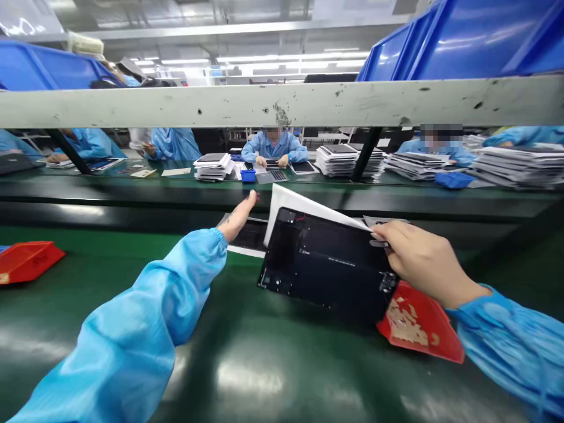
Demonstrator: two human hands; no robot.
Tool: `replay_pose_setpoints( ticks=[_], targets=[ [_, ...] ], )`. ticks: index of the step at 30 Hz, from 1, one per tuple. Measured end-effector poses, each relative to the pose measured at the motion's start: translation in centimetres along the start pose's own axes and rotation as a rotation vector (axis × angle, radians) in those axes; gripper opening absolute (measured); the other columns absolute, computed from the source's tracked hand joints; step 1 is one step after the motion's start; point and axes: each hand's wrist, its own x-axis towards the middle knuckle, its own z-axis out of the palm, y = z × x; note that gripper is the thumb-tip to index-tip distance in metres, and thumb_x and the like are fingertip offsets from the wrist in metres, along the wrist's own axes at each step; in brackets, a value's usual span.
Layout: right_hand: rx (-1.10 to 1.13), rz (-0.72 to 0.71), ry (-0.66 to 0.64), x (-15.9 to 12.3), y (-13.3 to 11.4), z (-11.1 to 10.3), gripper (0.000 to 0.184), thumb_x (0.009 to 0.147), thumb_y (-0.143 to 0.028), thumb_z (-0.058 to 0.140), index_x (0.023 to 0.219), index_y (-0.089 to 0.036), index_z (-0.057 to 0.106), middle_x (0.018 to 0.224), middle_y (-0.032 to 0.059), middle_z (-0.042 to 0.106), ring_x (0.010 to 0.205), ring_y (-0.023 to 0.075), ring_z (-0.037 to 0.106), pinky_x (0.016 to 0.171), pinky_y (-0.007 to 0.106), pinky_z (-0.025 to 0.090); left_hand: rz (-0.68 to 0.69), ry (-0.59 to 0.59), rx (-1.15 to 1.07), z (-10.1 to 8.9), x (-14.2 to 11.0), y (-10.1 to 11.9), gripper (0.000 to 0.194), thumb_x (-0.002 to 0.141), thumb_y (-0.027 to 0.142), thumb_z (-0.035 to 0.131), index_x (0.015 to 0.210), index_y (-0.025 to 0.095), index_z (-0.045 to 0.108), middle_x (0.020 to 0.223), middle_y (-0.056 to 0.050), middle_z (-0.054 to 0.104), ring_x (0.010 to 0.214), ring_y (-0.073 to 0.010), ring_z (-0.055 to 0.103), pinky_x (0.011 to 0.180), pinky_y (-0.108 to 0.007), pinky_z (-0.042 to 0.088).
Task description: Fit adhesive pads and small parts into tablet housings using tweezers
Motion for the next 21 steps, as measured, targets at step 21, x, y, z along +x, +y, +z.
replay_pose_setpoints(
  ticks=[21],
  targets=[
    [0.605, 0.029, -0.923, -2.1, -11.5, 5.3, 0.015, 0.088, -0.021, 0.052, 0.079, -0.019, 0.064, 0.083, 0.0079, 0.071, 0.079, 0.0245, 0.066, 0.064, 0.028, 0.040, -0.864, -0.361, -0.741, 1.0, -27.7, -3.3, 0.043, 0.067, 0.026, 0.072, 0.107, 0.012, 0.065, 0.102, -0.012, 0.069, 0.091, -0.0234, 0.066, 0.083, -0.034, 0.051]
  ],
)
